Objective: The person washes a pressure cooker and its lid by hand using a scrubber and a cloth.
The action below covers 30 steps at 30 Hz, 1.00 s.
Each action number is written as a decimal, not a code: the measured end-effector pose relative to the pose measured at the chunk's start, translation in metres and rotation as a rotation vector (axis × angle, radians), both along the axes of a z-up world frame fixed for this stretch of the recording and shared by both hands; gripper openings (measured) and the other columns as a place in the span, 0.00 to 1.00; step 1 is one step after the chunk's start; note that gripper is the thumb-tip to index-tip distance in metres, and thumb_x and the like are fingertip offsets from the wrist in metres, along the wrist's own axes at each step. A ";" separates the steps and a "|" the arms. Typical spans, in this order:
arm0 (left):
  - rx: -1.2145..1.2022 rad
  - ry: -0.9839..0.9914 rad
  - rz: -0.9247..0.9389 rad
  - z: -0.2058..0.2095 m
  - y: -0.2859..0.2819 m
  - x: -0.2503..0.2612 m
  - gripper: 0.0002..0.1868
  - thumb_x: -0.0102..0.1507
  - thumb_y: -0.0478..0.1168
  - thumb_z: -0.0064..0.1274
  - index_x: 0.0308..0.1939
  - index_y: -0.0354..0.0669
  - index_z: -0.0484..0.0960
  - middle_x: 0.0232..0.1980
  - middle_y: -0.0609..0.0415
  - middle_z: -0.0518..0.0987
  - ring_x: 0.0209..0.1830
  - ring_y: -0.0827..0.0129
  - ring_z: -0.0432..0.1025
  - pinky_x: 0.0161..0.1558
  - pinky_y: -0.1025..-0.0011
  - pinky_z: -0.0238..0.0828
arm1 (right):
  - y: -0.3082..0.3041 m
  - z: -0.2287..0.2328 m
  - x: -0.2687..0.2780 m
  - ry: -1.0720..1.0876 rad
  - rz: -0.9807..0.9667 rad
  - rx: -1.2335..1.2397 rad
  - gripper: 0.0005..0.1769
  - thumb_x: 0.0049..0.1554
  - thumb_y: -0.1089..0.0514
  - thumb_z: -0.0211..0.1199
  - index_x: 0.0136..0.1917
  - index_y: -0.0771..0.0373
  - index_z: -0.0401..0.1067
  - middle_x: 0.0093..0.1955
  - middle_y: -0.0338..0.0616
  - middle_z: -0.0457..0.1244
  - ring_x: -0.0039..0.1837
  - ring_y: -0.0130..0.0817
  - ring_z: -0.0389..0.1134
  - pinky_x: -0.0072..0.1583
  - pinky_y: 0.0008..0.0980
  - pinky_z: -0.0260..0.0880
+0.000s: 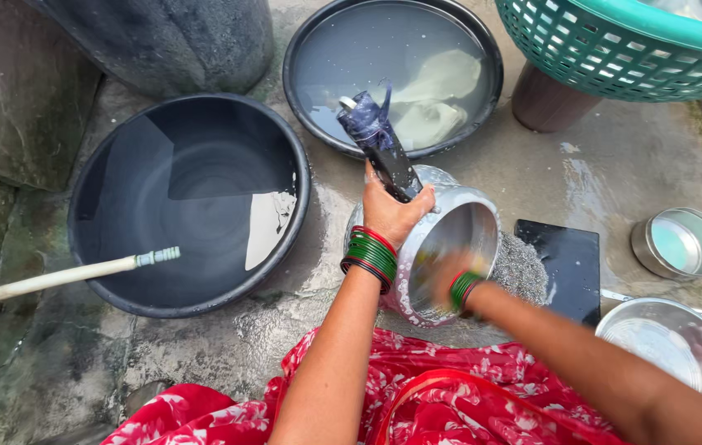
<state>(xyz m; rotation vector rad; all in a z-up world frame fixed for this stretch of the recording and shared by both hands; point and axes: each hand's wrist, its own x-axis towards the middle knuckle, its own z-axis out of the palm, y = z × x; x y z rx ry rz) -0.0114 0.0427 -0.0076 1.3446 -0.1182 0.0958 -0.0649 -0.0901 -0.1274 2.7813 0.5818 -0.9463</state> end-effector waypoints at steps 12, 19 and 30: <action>-0.010 0.012 0.036 -0.005 0.000 0.001 0.38 0.51 0.33 0.66 0.61 0.38 0.64 0.38 0.53 0.75 0.32 0.70 0.74 0.36 0.69 0.78 | -0.035 -0.034 0.070 -0.179 -2.099 2.486 0.24 0.60 0.50 0.41 0.54 0.63 0.74 0.51 0.50 0.72 0.51 0.45 0.76 0.54 0.49 0.78; 0.051 -0.089 0.063 -0.016 0.002 0.006 0.37 0.50 0.34 0.69 0.59 0.37 0.67 0.42 0.56 0.76 0.39 0.72 0.73 0.42 0.70 0.78 | 0.017 -0.031 -0.014 -0.010 -1.568 1.923 0.27 0.68 0.37 0.45 0.56 0.60 0.71 0.49 0.39 0.64 0.50 0.34 0.66 0.54 0.41 0.68; 0.100 -0.088 0.012 0.003 -0.009 -0.012 0.39 0.49 0.37 0.69 0.61 0.38 0.66 0.41 0.56 0.79 0.37 0.75 0.74 0.42 0.73 0.77 | -0.089 -0.035 0.046 -0.826 0.312 0.239 0.17 0.59 0.47 0.55 0.57 0.50 0.77 0.63 0.41 0.67 0.68 0.43 0.66 0.70 0.48 0.62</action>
